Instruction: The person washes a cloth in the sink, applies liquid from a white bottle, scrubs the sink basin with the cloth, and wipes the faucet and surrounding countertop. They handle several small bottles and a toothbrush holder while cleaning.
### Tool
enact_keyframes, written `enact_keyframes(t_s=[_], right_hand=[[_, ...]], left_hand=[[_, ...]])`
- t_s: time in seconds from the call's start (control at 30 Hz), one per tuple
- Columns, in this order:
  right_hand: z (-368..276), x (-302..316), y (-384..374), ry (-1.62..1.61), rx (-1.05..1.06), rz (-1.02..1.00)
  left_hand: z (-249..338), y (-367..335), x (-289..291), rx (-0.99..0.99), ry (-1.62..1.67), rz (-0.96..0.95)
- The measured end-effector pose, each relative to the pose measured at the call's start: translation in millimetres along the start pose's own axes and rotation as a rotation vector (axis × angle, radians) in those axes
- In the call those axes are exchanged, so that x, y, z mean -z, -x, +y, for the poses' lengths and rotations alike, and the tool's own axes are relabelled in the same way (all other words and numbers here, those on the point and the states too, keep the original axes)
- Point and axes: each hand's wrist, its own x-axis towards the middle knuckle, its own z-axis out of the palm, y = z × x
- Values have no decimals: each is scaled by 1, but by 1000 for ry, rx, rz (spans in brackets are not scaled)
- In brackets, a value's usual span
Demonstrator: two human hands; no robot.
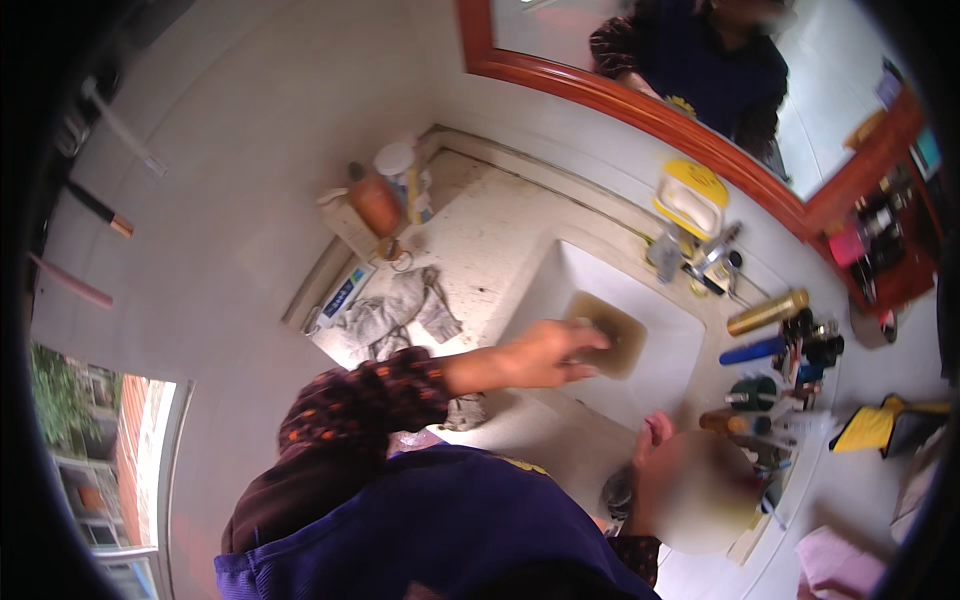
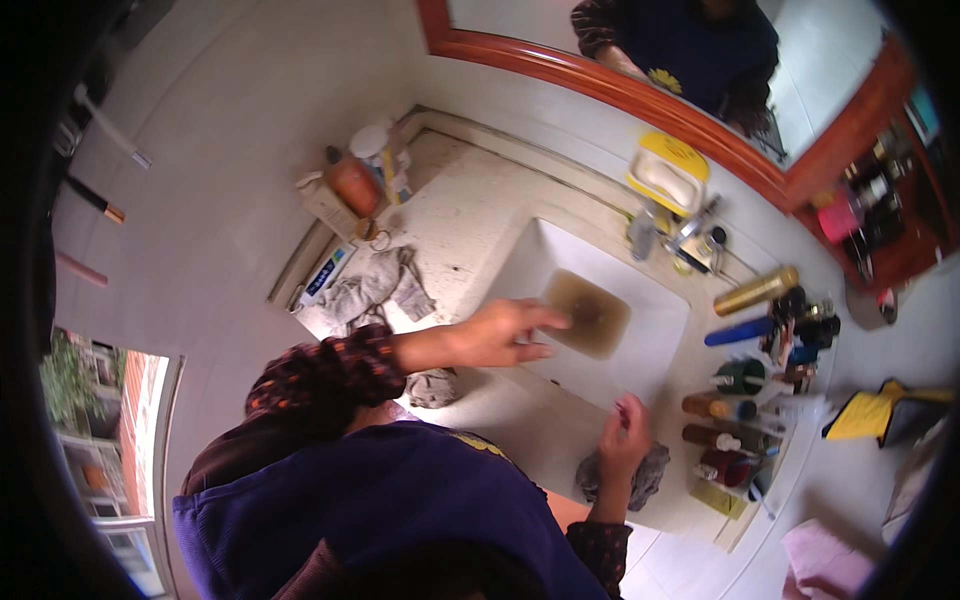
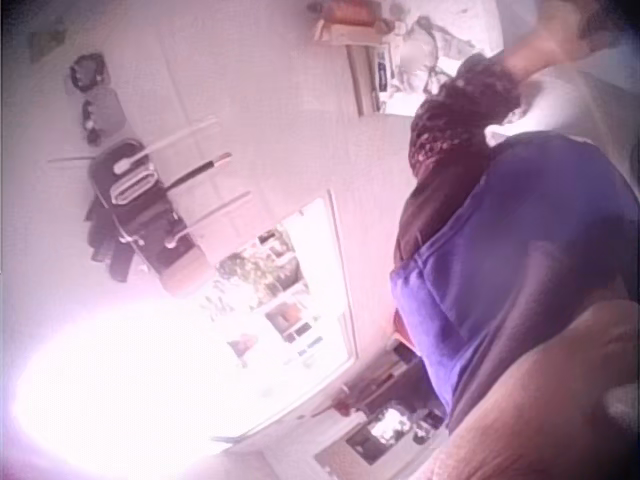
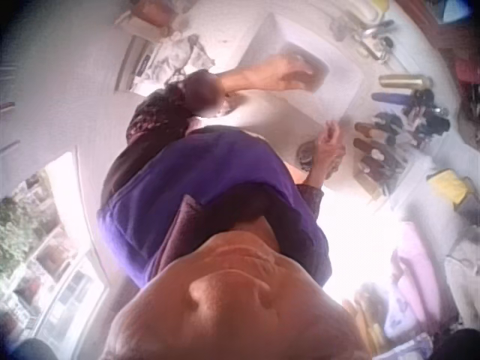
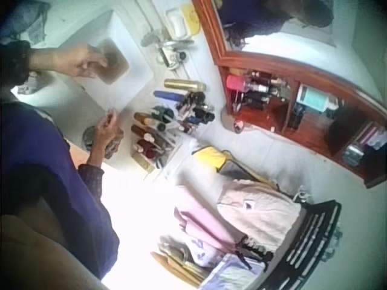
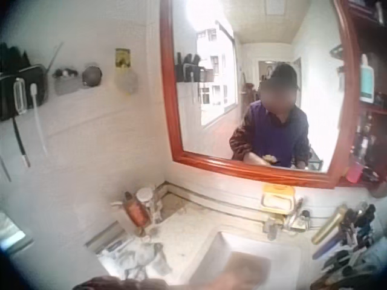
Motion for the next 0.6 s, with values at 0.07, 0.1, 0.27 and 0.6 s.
enact_keyframes(t_s=[0.07, 0.1, 0.27, 0.6], right_hand=[[-50, -41, -41, -113, 40, -182], [-73, -64, -59, -170, 98, -265], [-154, -207, -144, -174, 367, -501], [-303, -439, -224, -333, 286, -553]], left_hand=[[-22, 62, 49, 104, -40, 188], [-31, 89, 73, 157, -137, 313], [-90, 192, 178, 519, -297, 999], [-173, 164, 253, 450, -407, 1157]])
